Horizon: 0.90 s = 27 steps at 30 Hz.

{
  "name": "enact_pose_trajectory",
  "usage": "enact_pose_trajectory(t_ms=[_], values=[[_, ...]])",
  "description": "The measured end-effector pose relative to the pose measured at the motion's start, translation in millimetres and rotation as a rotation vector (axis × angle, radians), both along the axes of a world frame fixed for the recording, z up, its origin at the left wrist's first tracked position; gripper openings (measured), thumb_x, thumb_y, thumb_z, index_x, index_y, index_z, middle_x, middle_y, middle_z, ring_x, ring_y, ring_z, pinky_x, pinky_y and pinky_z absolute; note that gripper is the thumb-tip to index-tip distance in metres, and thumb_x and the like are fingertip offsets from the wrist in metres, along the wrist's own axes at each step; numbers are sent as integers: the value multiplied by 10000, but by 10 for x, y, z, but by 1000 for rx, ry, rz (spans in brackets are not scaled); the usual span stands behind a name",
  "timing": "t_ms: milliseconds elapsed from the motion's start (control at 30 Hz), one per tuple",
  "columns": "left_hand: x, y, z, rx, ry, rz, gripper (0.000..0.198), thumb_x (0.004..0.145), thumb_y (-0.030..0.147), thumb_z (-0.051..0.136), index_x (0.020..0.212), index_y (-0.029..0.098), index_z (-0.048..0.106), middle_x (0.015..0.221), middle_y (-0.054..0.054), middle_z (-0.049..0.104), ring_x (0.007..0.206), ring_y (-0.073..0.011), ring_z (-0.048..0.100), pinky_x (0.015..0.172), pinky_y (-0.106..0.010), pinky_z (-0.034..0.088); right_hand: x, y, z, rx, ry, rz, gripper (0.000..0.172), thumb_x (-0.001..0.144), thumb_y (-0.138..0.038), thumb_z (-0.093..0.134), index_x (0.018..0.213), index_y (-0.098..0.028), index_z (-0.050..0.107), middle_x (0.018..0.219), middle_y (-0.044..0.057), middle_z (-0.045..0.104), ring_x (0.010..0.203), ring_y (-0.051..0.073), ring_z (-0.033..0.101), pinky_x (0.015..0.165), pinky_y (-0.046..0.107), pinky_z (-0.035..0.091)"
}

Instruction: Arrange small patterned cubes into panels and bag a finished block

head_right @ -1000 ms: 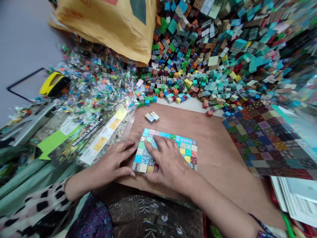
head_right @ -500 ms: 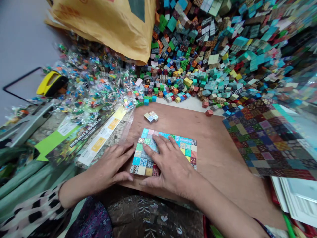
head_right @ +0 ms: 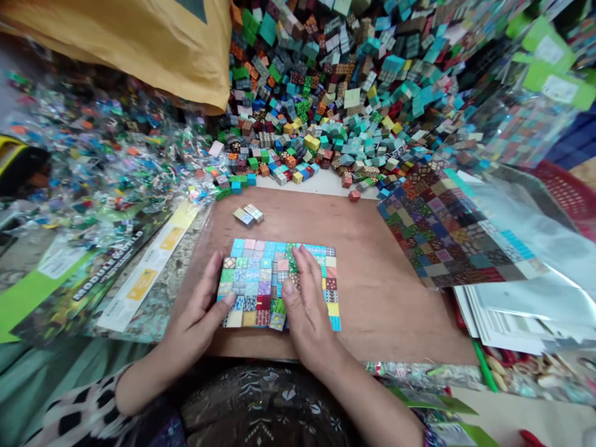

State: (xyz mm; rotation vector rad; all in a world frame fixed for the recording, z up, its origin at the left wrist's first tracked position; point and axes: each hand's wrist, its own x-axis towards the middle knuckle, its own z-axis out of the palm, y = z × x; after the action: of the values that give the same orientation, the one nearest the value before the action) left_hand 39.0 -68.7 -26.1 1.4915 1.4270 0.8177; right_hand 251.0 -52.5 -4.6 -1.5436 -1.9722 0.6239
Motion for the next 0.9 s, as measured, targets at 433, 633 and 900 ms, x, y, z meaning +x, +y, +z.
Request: enact_pose_trajectory(t_ms=[433,633,900], values=[[39,10,79,15,151,3,659,1009,452,373,1577,313,69,1666,-27,105,1519,-243,132,1246,-491,133,-45,16,38,-48,-57,153,603,1029,-318,292,1576,-312,37,1632,96,169,1490,261,209,1134,507,373],[50,0,95,2,173,23,683,999,463,397,1575,336,52,1667,-15,91,1522,-250,111,1246,-498,152,-33,72,71,-30,40,4,513,1037,-323,245,1542,-302,153,1577,109,292,1465,246,276,1140,498,365],[50,16,81,43,97,-14,663,1011,400,403,1575,325,63,1665,-15,118,1520,-225,133,1249,-457,160,-10,98,64,21,-272,362,975,728,-544,748,1507,-206,269,1593,232,173,1484,436,98,1144,642,256]])
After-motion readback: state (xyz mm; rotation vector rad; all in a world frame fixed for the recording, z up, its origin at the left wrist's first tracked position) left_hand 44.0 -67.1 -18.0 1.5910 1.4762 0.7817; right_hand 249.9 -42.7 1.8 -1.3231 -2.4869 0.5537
